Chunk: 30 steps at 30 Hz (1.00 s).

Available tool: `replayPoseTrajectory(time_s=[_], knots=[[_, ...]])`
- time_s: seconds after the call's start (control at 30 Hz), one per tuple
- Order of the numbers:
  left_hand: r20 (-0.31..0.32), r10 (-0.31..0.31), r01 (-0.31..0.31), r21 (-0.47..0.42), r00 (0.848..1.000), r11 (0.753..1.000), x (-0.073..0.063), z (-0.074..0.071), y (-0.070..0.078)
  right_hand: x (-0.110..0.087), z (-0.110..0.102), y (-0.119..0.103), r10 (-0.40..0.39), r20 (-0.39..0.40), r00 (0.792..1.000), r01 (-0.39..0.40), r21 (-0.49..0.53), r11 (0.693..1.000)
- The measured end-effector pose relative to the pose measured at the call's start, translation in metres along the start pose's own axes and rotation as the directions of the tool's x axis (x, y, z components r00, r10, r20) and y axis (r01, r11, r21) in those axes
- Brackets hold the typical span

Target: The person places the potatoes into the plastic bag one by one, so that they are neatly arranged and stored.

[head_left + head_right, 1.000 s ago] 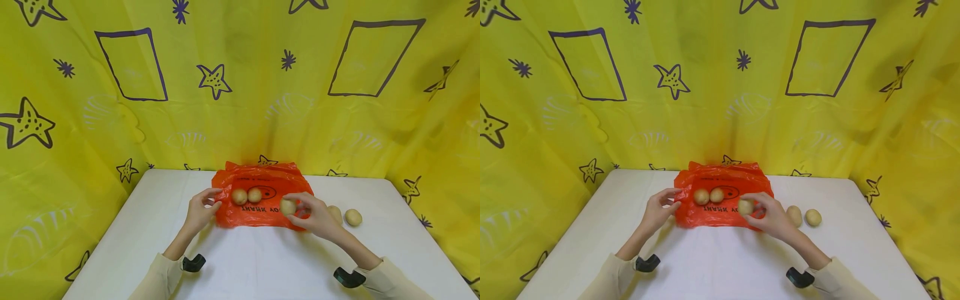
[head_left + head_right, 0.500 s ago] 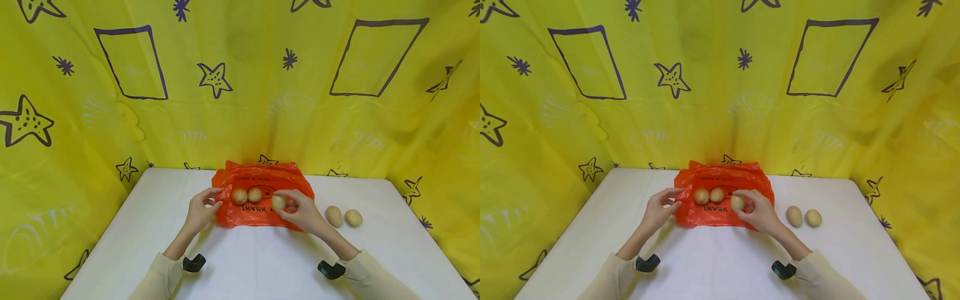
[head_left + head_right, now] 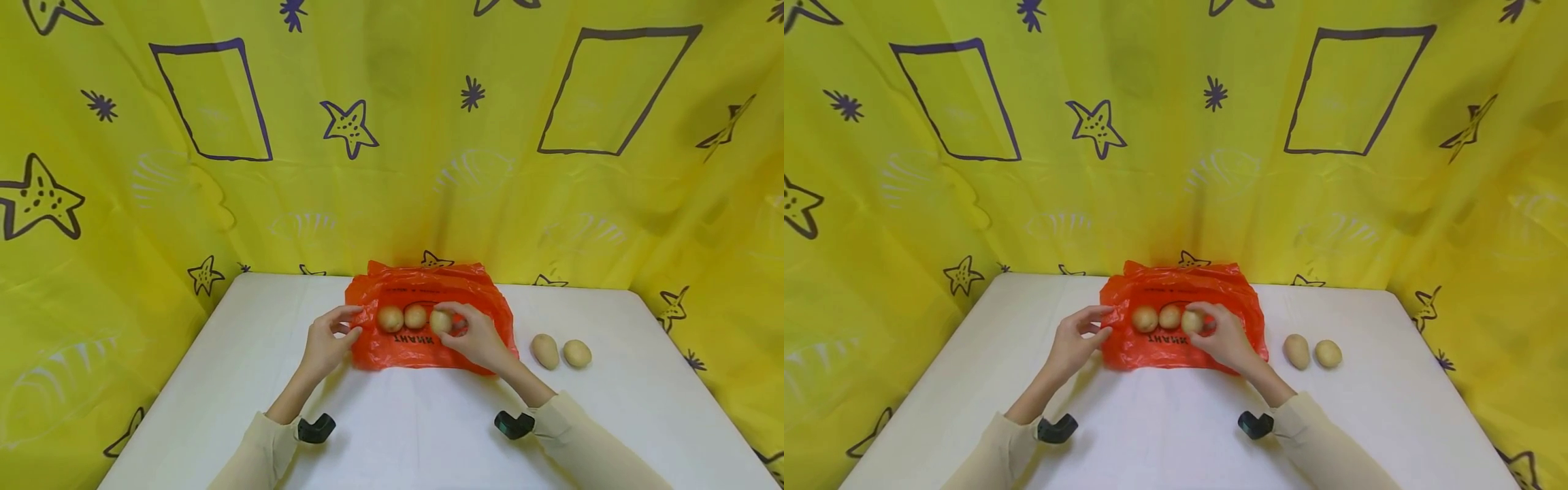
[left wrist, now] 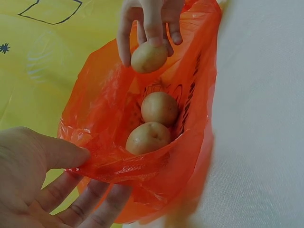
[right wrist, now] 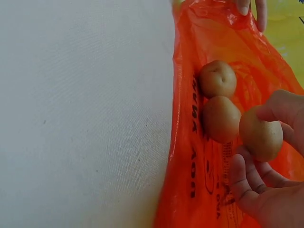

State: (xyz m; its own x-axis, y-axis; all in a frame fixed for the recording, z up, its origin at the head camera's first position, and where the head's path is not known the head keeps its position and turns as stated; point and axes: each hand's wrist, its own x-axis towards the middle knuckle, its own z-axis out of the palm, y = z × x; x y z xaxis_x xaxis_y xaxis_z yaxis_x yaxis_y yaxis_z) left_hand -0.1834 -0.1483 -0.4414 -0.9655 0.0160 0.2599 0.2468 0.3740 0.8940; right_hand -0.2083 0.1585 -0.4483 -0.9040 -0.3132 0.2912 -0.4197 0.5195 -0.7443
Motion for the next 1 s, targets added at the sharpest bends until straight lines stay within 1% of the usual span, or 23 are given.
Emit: replayPoseTrajectory(time_s=[0.07, 0.2, 0.3, 0.47, 0.7, 1.0], knots=[[0.001, 0.000, 0.000, 0.002, 1.000, 1.000, 0.000, 0.000, 0.000, 0.002, 0.001, 0.000, 0.027, -0.005, 1.000, -0.027, -0.005, 1.000], [-0.002, 0.002, -0.002, 0.004, 1.000, 1.000, 0.000, 0.000, 0.000, 0.005, 0.003, 0.002, 0.056, -0.011, 0.998, -0.057, -0.013, 0.998], [-0.004, 0.004, -0.004, 0.006, 1.000, 1.000, 0.001, 0.000, -0.001, 0.007, 0.005, 0.004, 0.069, -0.004, 0.998, -0.069, -0.012, 0.998], [-0.002, 0.001, -0.001, 0.008, 1.000, 1.000, 0.000, 0.001, 0.000, 0.010, 0.008, 0.009, 0.094, 0.016, 0.995, -0.094, 0.018, 0.995], [-0.003, -0.011, 0.011, 0.004, 1.000, 1.000, 0.001, 0.001, -0.003, 0.016, 0.013, 0.016, 0.186, 0.043, 0.982, -0.188, 0.043, 0.981], [-0.002, -0.010, 0.010, -0.010, 1.000, 1.000, 0.001, 0.001, -0.002, 0.019, 0.015, 0.020, 0.219, 0.040, 0.975, -0.221, 0.047, 0.974]])
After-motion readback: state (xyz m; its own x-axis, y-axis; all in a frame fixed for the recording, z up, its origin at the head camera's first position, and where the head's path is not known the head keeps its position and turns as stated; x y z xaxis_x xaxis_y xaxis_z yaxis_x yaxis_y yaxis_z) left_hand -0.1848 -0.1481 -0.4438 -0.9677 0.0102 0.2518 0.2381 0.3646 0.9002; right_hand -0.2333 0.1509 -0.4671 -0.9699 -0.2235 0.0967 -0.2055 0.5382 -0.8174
